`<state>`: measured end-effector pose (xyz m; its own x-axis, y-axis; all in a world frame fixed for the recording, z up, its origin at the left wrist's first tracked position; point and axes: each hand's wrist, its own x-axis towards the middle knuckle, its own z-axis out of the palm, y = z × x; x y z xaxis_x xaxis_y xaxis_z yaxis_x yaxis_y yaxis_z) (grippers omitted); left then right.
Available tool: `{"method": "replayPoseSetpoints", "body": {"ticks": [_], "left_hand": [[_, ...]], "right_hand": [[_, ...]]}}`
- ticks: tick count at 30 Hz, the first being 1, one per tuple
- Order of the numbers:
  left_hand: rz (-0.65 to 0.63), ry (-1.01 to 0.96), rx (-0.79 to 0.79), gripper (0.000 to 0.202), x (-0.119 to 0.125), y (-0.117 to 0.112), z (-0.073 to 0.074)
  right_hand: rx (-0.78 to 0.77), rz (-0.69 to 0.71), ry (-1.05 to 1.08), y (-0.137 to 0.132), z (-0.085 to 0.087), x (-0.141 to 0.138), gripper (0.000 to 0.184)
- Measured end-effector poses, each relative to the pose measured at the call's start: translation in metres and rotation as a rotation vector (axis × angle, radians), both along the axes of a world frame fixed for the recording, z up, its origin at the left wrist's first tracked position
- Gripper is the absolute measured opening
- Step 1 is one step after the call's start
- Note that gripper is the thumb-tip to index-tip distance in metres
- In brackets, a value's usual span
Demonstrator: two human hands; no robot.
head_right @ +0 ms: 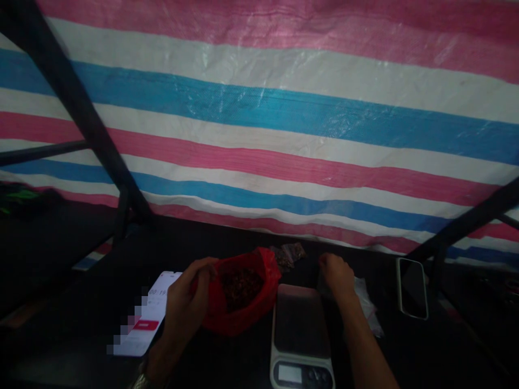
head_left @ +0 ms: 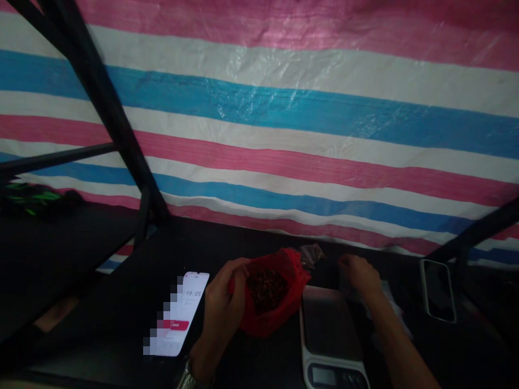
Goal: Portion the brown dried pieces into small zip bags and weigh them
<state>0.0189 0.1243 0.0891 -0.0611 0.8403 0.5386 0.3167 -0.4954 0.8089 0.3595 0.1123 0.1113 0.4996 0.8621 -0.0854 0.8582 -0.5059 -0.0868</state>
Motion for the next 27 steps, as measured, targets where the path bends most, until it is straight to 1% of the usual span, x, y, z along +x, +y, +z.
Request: {"method": "replayPoseSetpoints", "body": {"ticks": [1, 3, 5, 6, 8, 10, 11, 13, 15, 16, 17, 18, 20, 21, 22, 23, 24, 27], "left_hand": [[0.005, 0.003, 0.004, 0.024, -0.001, 0.000, 0.000], [0.006, 0.016, 0.008, 0.024, -0.002, -0.001, 0.000], [0.000, 0.025, 0.013, 0.025, -0.001, -0.001, -0.001], [-0.002, 0.026, 0.011, 0.025, 0.000, -0.001, -0.001], [0.003, 0.033, 0.003, 0.026, 0.003, 0.000, -0.001], [0.031, 0.058, 0.019, 0.026, 0.005, 0.000, -0.001], [0.074, 0.081, 0.049, 0.027, 0.006, 0.000, -0.001], [0.251, 0.159, 0.127, 0.026, 0.004, -0.002, 0.002], [0.453, 0.280, 0.129, 0.024, -0.001, -0.006, 0.003], [0.504, 0.346, 0.064, 0.028, -0.005, -0.007, 0.003], [0.512, 0.398, -0.040, 0.037, -0.008, -0.007, 0.003], [0.481, 0.426, -0.171, 0.047, -0.011, -0.007, 0.001], [0.341, 0.408, -0.445, 0.056, -0.015, -0.005, -0.005], [0.247, 0.369, -0.538, 0.057, -0.016, -0.003, -0.009], [0.173, 0.319, -0.592, 0.057, -0.015, -0.001, -0.012], [0.121, 0.264, -0.605, 0.056, -0.013, 0.000, -0.014], [0.098, 0.211, -0.588, 0.054, -0.011, 0.000, -0.015], [0.130, 0.076, -0.467, 0.046, -0.002, -0.003, -0.014]], "right_hand": [[0.041, 0.034, 0.018, -0.003, 0.004, -0.007, 0.027], [0.162, 0.147, 0.097, -0.012, 0.013, -0.031, 0.027], [0.396, 0.344, 0.278, -0.021, 0.021, -0.064, 0.021], [0.457, 0.437, 0.351, -0.026, 0.025, -0.082, 0.020], [0.508, 0.545, 0.394, -0.031, 0.032, -0.116, 0.019], [0.500, 0.603, 0.367, -0.035, 0.036, -0.137, 0.019], [0.517, 0.616, 0.361, -0.036, 0.038, -0.141, 0.020], [0.605, 0.604, 0.401, -0.038, 0.040, -0.133, 0.022], [0.731, 0.515, 0.459, -0.041, 0.040, -0.110, 0.025], [0.758, 0.436, 0.461, -0.041, 0.039, -0.096, 0.026], [0.747, 0.345, 0.421, -0.040, 0.037, -0.080, 0.027], [0.630, 0.266, 0.362, -0.039, 0.034, -0.066, 0.028], [0.270, 0.134, 0.246, -0.032, 0.027, -0.043, 0.028], [0.103, 0.112, 0.218, -0.028, 0.022, -0.035, 0.028], [0.000, 0.097, 0.203, -0.023, 0.016, -0.030, 0.027], [-0.074, 0.092, 0.196, -0.019, 0.011, -0.028, 0.026], [-0.114, 0.089, 0.192, -0.015, 0.006, -0.027, 0.025], [-0.184, 0.067, 0.168, -0.007, -0.004, -0.030, 0.023]]}}
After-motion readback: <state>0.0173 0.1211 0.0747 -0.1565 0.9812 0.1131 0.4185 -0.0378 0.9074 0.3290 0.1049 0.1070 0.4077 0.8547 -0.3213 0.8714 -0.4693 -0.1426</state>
